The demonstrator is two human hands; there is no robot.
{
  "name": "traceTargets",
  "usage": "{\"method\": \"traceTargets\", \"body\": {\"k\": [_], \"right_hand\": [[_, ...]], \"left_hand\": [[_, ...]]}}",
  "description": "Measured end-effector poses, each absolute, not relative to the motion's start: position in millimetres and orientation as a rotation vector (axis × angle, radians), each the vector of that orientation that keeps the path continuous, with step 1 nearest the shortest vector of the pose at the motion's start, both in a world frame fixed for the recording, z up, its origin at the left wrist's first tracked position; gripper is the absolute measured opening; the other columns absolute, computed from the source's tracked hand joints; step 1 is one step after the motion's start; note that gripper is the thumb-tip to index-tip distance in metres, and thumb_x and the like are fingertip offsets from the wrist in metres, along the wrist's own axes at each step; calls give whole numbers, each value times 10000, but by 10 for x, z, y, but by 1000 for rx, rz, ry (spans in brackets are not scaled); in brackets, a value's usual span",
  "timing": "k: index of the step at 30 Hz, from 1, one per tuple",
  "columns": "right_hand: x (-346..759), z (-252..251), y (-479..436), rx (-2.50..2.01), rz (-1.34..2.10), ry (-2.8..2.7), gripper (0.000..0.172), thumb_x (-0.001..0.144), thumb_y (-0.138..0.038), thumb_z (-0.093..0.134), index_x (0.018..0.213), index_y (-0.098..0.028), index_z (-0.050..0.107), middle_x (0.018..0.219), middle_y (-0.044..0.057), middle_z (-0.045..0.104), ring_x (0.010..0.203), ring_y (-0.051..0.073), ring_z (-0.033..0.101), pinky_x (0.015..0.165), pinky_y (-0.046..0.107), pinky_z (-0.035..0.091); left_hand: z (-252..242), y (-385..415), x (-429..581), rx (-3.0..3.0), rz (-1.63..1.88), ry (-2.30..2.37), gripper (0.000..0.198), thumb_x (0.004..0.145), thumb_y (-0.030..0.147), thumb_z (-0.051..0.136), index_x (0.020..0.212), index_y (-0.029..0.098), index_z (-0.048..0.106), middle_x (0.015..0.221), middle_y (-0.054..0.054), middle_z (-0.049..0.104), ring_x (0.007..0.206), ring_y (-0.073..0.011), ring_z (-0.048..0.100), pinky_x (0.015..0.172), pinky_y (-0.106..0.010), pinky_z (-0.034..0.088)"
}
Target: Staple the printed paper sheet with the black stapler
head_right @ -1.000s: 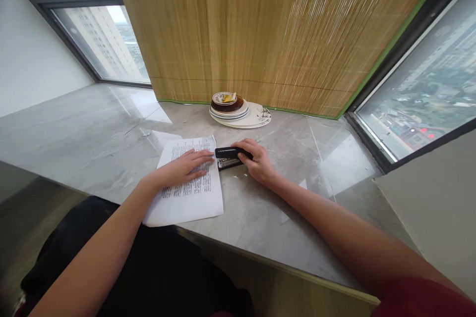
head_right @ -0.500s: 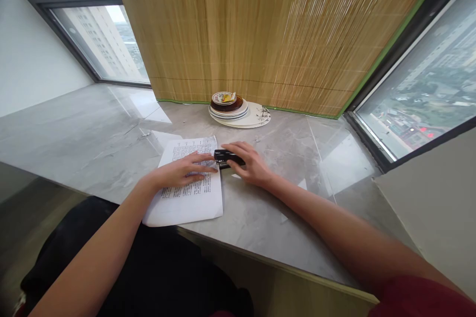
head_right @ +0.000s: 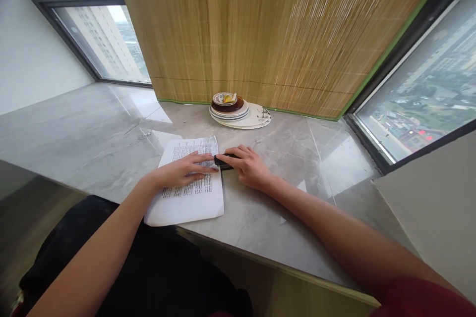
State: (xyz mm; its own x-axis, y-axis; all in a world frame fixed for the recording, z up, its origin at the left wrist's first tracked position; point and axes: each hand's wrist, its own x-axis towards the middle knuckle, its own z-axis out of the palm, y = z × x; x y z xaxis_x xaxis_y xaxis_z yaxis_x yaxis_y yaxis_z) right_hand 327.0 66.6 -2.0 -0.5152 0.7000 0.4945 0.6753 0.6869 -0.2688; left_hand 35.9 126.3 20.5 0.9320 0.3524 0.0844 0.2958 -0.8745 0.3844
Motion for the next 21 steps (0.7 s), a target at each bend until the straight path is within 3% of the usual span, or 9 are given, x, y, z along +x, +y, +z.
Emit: {"method": "traceTargets", "body": {"k": [11, 21], "right_hand": [[3239, 9, 660, -1090, 0, -2346, 585, 989, -73, 406, 1483, -343, 565, 1299, 70, 668, 1082, 258, 570, 908, 430, 433], [3171, 99, 670, -1195, -115, -2510, 739, 805, 0, 532, 1439, -373, 603, 1257, 49, 684, 1053, 275, 538, 865, 430, 340]], "left_hand": [[203, 1283, 353, 2725, 109, 493, 493, 1065, 209, 399, 1500, 400, 534, 1666, 9, 369, 1566, -250, 285, 1291, -549, 153], [180, 1301, 343, 2647, 146, 512, 503, 1049, 201, 451, 1483, 438, 539, 1670, 26, 349, 1561, -245, 295, 1290, -555, 142]]}}
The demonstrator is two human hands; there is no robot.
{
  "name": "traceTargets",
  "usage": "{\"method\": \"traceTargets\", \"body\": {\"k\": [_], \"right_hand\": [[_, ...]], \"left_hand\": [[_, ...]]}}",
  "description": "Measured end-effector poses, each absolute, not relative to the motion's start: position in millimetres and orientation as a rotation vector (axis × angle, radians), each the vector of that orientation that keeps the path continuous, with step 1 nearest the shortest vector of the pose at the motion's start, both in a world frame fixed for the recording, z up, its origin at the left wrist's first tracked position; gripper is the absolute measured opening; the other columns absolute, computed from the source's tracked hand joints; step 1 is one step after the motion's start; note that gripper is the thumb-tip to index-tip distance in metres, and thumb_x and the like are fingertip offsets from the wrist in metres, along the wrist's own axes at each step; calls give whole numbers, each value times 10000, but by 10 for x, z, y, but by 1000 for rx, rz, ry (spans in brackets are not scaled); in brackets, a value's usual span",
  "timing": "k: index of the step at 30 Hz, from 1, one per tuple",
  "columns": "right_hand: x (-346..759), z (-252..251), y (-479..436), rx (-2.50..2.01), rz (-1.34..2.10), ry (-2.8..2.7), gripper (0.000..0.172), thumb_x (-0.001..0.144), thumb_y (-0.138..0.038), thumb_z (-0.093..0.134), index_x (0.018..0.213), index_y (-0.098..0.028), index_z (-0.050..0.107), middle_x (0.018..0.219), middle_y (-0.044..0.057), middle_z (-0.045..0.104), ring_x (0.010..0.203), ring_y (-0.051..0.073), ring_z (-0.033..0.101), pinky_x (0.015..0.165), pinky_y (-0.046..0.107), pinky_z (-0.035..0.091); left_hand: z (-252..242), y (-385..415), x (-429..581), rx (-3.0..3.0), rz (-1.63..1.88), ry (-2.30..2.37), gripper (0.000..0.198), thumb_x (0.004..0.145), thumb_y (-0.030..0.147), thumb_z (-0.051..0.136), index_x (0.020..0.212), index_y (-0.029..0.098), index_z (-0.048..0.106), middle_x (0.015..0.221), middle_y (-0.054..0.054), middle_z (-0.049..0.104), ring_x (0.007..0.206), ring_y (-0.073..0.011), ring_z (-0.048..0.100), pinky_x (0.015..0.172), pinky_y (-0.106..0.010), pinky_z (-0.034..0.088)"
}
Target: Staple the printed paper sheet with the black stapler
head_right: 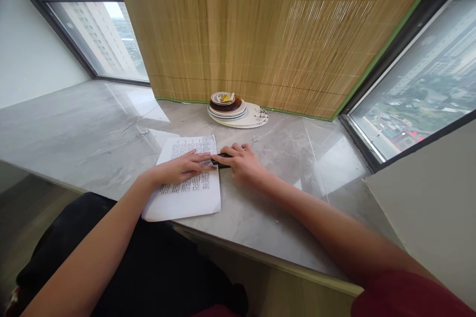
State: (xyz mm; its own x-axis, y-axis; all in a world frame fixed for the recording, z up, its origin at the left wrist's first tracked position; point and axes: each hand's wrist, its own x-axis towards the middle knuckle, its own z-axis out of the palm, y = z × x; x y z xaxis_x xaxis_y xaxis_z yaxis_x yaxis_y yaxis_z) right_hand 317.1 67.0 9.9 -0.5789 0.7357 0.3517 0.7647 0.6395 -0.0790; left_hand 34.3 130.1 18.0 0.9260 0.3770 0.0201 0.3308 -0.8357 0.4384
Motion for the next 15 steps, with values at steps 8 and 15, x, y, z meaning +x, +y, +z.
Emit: {"method": "traceTargets", "body": {"k": [8, 15], "right_hand": [[3057, 60, 582, -1195, -122, -2295, 508, 921, -87, 526, 1387, -274, 602, 1236, 86, 685, 1045, 270, 569, 887, 426, 371], [3228, 10, 586, -1349, -63, -2111, 359, 969, -222, 528, 1323, -191, 579, 1143, 131, 695, 1023, 307, 619, 892, 434, 460]], "left_hand": [[199, 1316, 314, 2655, 137, 480, 555, 1032, 138, 414, 1501, 414, 525, 1662, 13, 364, 1564, -226, 287, 1296, -549, 129], [193, 1303, 331, 2599, 157, 445, 555, 1031, 136, 403, 1492, 418, 527, 1625, 28, 436, 1555, -200, 309, 1292, -540, 168]]}}
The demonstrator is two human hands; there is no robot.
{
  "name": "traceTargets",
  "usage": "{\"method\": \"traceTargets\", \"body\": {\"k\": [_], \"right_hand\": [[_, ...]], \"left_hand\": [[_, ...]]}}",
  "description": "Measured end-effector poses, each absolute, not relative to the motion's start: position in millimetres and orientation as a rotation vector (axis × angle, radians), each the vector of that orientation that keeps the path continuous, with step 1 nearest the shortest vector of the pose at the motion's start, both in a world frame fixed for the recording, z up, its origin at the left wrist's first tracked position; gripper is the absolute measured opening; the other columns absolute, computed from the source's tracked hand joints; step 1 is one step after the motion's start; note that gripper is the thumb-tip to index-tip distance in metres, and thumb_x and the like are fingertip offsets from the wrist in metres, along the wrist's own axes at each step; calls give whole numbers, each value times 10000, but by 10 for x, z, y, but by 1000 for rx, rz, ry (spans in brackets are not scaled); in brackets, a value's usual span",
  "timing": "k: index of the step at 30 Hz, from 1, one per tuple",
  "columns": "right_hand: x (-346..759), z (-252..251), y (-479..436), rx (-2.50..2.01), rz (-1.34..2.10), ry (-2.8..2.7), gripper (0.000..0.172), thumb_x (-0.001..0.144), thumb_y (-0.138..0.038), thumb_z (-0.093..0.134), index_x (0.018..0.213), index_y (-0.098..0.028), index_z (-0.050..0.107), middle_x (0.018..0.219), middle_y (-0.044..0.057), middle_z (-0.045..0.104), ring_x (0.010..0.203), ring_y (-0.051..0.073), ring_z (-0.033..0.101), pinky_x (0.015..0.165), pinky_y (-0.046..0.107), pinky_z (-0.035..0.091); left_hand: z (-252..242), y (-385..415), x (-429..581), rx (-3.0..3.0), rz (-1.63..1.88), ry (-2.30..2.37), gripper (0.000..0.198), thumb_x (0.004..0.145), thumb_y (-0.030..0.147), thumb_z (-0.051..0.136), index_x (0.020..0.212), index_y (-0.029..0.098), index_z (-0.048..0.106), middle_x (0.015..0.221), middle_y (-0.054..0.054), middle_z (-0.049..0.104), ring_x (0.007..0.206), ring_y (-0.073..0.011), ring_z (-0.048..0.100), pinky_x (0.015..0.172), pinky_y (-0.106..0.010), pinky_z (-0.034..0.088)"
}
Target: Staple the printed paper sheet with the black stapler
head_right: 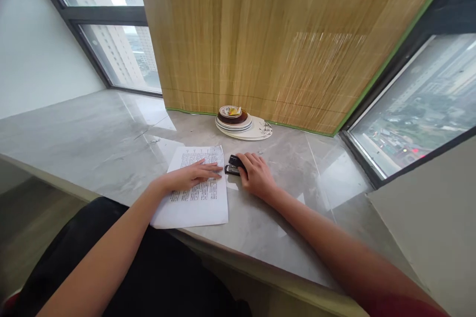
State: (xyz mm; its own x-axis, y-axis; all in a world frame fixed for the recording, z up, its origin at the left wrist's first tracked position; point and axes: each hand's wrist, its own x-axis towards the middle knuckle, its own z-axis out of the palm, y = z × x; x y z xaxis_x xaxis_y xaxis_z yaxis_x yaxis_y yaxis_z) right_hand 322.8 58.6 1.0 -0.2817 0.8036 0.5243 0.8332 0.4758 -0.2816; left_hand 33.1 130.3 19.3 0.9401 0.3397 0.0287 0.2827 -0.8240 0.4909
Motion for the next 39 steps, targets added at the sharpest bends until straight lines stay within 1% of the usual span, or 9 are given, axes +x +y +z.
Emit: {"method": "traceTargets", "body": {"k": [5, 9, 12, 17, 20, 25, 32, 36, 39], "right_hand": [[3345, -17, 644, -1508, -25, -1918, 227, 976, -390, 576, 1119, -226, 642, 926, 78, 730, 793, 274, 664, 694, 370, 485], [3092, 131, 772, -1456, -25, -1773, 229, 986, -426, 557, 1055, -218, 620, 893, 80, 715, 775, 265, 651, 680, 363, 480], [2627, 227, 917, -1422, 120, -1817, 187, 991, -395, 549, 1008, -211, 575, 879, 76, 696, 756, 241, 631, 674, 349, 472], [1834, 140, 1155, -1408, 238, -1994, 117, 977, -320, 567, 1023, -229, 511, 1060, 113, 675, 984, 273, 624, 825, 387, 495], [1726, 32, 1137, -1439, 317, -2006, 131, 972, -307, 575, 1032, -232, 486, 1093, 114, 665, 1019, 273, 620, 857, 389, 496], [2285, -99, 741, -1486, 240, -1930, 115, 990, -339, 537, 1016, -241, 484, 1053, 90, 649, 981, 267, 617, 854, 394, 490], [3108, -46, 284, -1680, 215, -1754, 284, 1028, -501, 452, 1070, -242, 559, 1093, 69, 648, 1020, 260, 617, 908, 401, 473], [3423, 28, 536, -1620, 123, -1638, 382, 1062, -404, 297, 933, -221, 607, 970, 74, 654, 928, 236, 627, 896, 390, 490], [3599, -56, 821, -1641, -13, -1740, 253, 991, -306, 417, 1006, -188, 640, 1093, 134, 668, 1038, 271, 636, 977, 435, 499]], "left_hand": [[245, 1465, 188, 2545, 679, 607, 439, 1001, 151, 435, 1348, 289, 665, 1521, -51, 568, 1438, -233, 486, 1215, -473, 359], [289, 1655, -6, 2189, 1304, 928, 344, 962, 177, 435, 1124, 191, 738, 1205, -94, 714, 1070, -226, 681, 983, -409, 528], [275, 1735, -77, 1875, 1514, 1087, 270, 909, 229, 495, 1012, 173, 738, 1084, -82, 727, 842, -185, 677, 812, -349, 540], [161, 1831, -125, 1518, 1482, 1089, 226, 782, 307, 592, 907, 173, 725, 920, -61, 721, 770, -170, 666, 682, -284, 485], [104, 1894, -182, 1413, 1435, 1148, 224, 714, 321, 603, 840, 169, 708, 910, -65, 718, 714, -156, 656, 630, -263, 450], [91, 1910, -215, 1362, 1458, 1169, 245, 667, 310, 579, 823, 170, 707, 908, -58, 712, 703, -143, 641, 626, -248, 427], [96, 1876, -149, 1443, 1412, 1225, 245, 676, 287, 543, 805, 173, 716, 911, -52, 721, 689, -151, 652, 626, -260, 426], [90, 1889, -146, 1510, 1395, 1244, 231, 691, 273, 506, 771, 172, 698, 902, -54, 718, 642, -142, 646, 610, -266, 417], [77, 1907, -153, 1539, 1386, 1251, 229, 705, 275, 500, 770, 174, 696, 871, -49, 715, 630, -147, 652, 598, -267, 416]]}}
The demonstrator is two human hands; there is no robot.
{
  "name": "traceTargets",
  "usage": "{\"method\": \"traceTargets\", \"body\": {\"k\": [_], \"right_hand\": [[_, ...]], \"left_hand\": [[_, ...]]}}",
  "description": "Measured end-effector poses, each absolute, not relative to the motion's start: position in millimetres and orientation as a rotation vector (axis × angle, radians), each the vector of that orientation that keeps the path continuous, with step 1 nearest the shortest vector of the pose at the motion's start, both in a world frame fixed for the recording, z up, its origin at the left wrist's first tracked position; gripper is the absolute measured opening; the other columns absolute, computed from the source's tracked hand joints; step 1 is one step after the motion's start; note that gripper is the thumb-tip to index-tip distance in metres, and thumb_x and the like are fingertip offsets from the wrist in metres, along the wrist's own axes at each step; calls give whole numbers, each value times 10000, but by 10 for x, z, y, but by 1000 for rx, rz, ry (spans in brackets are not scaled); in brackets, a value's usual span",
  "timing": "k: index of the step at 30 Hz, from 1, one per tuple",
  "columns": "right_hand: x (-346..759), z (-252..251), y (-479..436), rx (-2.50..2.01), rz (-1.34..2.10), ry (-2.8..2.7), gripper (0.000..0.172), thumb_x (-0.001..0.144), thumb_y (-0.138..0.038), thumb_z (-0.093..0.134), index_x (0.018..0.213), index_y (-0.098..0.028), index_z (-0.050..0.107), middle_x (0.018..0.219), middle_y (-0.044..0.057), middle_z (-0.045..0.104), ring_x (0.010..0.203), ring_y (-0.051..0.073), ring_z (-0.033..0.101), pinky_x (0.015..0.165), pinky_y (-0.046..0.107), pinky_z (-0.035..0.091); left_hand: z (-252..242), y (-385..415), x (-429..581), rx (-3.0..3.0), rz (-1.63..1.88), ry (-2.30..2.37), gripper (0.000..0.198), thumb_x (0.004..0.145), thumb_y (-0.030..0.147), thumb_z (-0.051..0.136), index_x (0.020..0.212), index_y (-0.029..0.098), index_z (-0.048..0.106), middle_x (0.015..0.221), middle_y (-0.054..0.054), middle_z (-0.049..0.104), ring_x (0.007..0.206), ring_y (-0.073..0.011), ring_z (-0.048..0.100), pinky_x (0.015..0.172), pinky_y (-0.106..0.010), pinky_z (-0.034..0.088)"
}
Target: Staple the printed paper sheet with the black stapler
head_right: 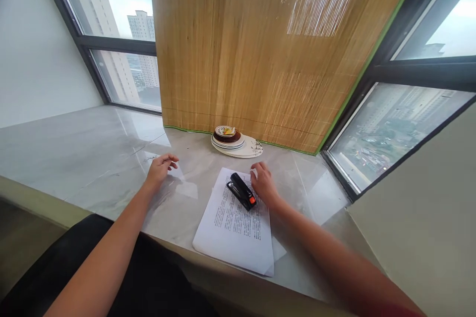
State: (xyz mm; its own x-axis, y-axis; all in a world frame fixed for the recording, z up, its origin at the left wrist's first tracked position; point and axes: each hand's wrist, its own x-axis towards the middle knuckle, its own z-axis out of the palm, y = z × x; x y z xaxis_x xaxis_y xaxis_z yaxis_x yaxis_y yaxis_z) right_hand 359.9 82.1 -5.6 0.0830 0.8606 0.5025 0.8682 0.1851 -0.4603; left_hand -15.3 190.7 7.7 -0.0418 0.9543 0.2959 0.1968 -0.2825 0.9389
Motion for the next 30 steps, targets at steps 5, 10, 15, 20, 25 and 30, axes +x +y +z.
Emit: {"method": "traceTargets", "body": {"k": [5, 10, 15, 20, 25, 30], "right_hand": [[3597, -361, 1055, -1837, -39, -2104, 390, 1017, -256, 407, 1347, -133, 575, 1563, 223, 456, 1482, 319, 414, 1188, 502, 379], [3359, -427, 1206, -1899, -6, -2204, 476, 1046, -232, 362, 1476, -63, 473, 1612, 275, 372, 1545, 339, 318, 1232, 559, 298], [2761, -332, 1589, -1746, 27, -2314, 453, 1056, -267, 431, 1481, -116, 482, 1621, 219, 388, 1537, 304, 340, 1245, 515, 292], [1943, -234, 1997, -1534, 86, -2411, 426, 1070, -293, 439, 1458, -134, 517, 1608, 191, 420, 1530, 318, 343, 1232, 561, 292], [1476, -95, 2162, -1143, 269, -2569, 405, 1045, -226, 494, 1438, -285, 575, 1584, 17, 499, 1538, 223, 345, 1256, 477, 295], [1535, -37, 2069, -744, 604, -2551, 343, 950, -186, 612, 1273, -244, 713, 1479, 12, 611, 1488, 221, 437, 1253, 389, 308]], "left_hand": [[40, 1935, -172, 1571, 1396, 1262, 226, 723, 283, 509, 765, 175, 703, 846, -41, 711, 632, -148, 653, 599, -268, 422], [32, 1936, -160, 1581, 1436, 1256, 224, 762, 302, 505, 777, 184, 696, 890, -42, 718, 667, -149, 644, 603, -266, 430], [90, 1952, -241, 1565, 1510, 1265, 246, 781, 310, 492, 822, 196, 706, 910, -42, 712, 742, -166, 625, 626, -268, 432], [169, 2012, -544, 1502, 1654, 1364, 237, 771, 295, 530, 830, 209, 743, 969, -47, 713, 875, -194, 597, 672, -271, 432], [197, 2040, -733, 1412, 1828, 1397, 223, 776, 293, 560, 835, 201, 754, 970, -44, 703, 841, -180, 585, 665, -267, 426], [208, 2017, -689, 1462, 1884, 1389, 211, 791, 280, 560, 824, 201, 753, 933, -40, 693, 810, -175, 578, 653, -267, 428]]}}
